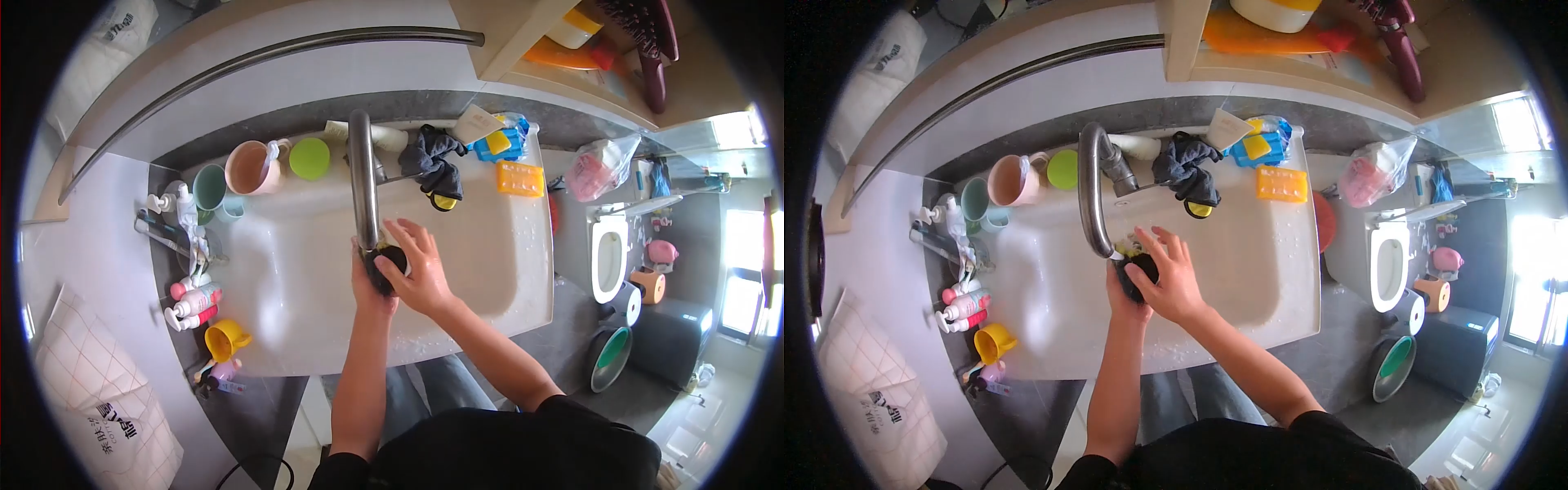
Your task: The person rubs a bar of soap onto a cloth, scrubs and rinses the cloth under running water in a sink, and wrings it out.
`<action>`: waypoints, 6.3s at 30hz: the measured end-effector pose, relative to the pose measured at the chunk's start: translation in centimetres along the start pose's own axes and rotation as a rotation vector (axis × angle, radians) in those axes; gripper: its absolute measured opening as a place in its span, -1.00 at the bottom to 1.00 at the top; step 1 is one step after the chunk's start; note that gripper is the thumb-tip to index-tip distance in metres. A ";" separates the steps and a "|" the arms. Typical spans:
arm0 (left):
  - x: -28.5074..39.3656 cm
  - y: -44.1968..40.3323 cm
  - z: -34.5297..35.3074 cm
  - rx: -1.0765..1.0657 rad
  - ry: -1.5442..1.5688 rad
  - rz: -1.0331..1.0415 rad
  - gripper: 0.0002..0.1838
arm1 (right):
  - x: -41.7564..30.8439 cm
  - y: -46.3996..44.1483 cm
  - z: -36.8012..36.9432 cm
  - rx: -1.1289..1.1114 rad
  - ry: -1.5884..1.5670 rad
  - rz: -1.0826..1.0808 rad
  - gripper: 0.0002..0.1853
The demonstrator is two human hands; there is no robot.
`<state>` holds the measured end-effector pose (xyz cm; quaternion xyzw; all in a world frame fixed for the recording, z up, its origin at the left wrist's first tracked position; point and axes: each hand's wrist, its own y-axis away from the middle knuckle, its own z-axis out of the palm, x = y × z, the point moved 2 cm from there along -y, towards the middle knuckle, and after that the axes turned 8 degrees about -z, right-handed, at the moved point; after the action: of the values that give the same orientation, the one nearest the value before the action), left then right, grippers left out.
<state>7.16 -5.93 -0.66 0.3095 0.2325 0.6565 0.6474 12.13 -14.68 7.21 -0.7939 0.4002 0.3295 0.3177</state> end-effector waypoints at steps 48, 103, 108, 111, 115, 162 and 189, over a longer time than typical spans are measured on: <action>2.3 -1.9 0.0 0.493 -1.938 0.939 -0.32 | 3.9 -0.4 4.4 -0.048 -1.070 0.838 -0.49; 7.2 19.6 9.5 0.290 -2.007 0.966 -0.38 | -9.5 -0.7 -19.2 0.019 -0.494 0.022 -0.79; 7.6 22.9 13.1 -0.058 -1.673 0.599 -0.33 | -11.6 0.4 -19.6 -0.319 -0.602 -0.081 -0.67; 7.8 27.8 17.2 -0.316 -1.365 0.427 -0.36 | -15.0 0.6 -19.7 -0.235 -0.504 -0.242 -0.58; 8.0 31.0 19.0 -0.503 -1.214 0.400 -0.37 | -17.5 0.3 -19.3 -0.313 -0.339 -0.243 -0.56; 15.5 31.2 13.4 0.313 -1.745 0.831 -0.73 | -18.6 -2.6 -30.4 -0.169 -0.184 -0.194 -0.59; 0.2 32.0 16.2 -0.410 -1.763 0.663 -0.76 | -22.8 -4.2 -32.1 0.341 -0.630 -0.055 -0.68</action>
<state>-3.95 -8.99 33.25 0.6225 -0.5559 0.3654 0.4123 13.74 -27.62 44.54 -0.5996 0.3105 0.4779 0.5619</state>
